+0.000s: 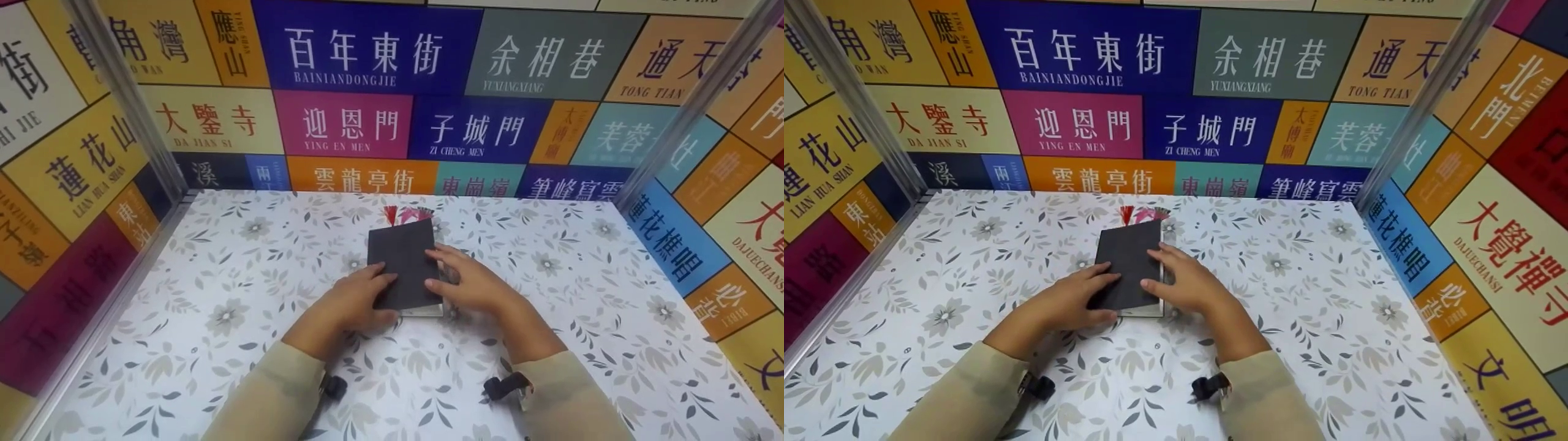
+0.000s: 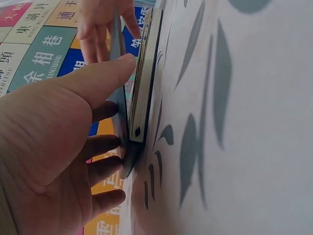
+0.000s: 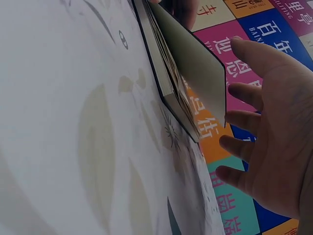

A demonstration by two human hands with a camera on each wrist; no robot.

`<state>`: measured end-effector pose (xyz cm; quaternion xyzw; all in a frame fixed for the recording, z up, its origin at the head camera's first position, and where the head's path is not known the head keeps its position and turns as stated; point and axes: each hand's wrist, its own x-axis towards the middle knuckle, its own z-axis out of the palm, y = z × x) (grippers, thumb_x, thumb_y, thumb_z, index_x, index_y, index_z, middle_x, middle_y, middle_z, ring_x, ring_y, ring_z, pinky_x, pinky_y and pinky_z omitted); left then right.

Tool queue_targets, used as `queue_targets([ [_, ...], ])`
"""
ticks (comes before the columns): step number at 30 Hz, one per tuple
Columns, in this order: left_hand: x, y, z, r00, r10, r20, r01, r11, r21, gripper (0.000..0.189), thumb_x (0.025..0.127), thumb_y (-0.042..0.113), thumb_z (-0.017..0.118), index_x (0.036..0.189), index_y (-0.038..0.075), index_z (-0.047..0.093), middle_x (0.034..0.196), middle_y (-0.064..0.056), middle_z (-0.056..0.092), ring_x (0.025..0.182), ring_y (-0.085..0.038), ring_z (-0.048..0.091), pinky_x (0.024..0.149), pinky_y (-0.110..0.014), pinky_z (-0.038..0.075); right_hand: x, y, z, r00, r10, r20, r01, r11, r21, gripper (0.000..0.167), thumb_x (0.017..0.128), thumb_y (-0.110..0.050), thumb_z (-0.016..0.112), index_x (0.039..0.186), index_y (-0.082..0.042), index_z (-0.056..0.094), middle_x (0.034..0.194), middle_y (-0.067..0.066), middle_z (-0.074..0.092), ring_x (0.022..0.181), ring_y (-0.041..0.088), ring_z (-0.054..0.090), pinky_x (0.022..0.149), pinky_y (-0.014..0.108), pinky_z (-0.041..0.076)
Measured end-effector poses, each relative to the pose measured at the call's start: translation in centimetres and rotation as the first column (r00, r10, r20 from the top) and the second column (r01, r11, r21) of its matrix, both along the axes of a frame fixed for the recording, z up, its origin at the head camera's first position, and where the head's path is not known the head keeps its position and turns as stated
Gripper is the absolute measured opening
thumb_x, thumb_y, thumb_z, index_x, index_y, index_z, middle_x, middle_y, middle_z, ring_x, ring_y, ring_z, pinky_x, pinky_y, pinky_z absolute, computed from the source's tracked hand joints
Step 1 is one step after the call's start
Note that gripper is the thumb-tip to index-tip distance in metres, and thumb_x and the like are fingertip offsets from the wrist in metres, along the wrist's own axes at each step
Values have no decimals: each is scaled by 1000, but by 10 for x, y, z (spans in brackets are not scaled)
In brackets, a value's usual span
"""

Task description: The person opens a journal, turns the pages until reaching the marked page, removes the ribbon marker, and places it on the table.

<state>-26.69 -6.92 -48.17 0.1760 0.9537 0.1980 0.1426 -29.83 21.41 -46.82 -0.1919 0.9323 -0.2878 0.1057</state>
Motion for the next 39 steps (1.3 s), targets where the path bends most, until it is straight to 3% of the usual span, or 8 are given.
queue_targets([
  [11,4,0,16,980,-64,-188,59,998,-32,88,92,51,82,167,35,38,179,0,29,164,-32,33,134,-60,28,4,-1,5,997,55,-49,-59,993,-100,74,99,-69,62,165,-44,39,181,-10,19,168,33,22,130,71,25],
  [14,7,1,22,960,-91,-266,79,995,-54,90,92,48,84,167,35,37,178,-1,30,163,-32,34,134,-61,28,5,-2,7,995,77,-56,-85,986,-143,74,101,-62,64,166,-40,38,182,-4,19,169,33,19,131,72,22],
  [21,12,3,28,887,-163,-431,138,986,-90,102,90,33,87,171,33,26,180,-3,26,165,-32,30,130,-65,34,5,-6,8,996,82,-29,-87,962,-258,73,105,-54,62,169,-40,31,181,0,21,167,36,25,132,68,26],
  [30,18,0,29,863,-145,-484,91,987,-134,113,86,31,88,173,36,16,183,-2,11,168,-35,20,130,-69,30,7,-11,7,1000,26,-13,-29,921,-389,62,114,-49,42,172,-32,25,178,0,31,164,31,35,131,59,36],
  [32,20,-1,30,858,-142,-493,76,986,-150,113,87,30,88,173,37,14,184,-1,7,169,-35,19,130,-69,29,5,-11,5,1000,-1,-11,-3,935,-355,66,113,-51,45,172,-31,24,178,-2,30,164,30,34,132,58,33],
  [35,23,-3,33,847,-137,-514,56,984,-170,112,89,29,86,173,40,13,184,-1,4,169,-34,17,131,-68,28,4,-9,3,1000,-7,-8,5,980,-199,75,106,-57,58,170,-32,30,179,-2,28,166,31,29,135,60,25],
  [37,25,-5,34,835,-136,-534,45,983,-180,112,89,29,85,172,42,11,184,0,2,169,-33,17,132,-67,27,3,-8,1,999,31,-12,-31,997,-68,80,100,-59,67,168,-31,36,180,-2,26,167,33,25,135,62,22],
  [39,27,-6,36,820,-141,-555,43,981,-187,111,91,26,84,172,44,10,184,0,1,169,-32,16,132,-66,27,3,-6,-1,997,81,-9,-80,996,30,82,95,-59,73,165,-30,43,180,-2,25,167,33,23,135,62,21],
])
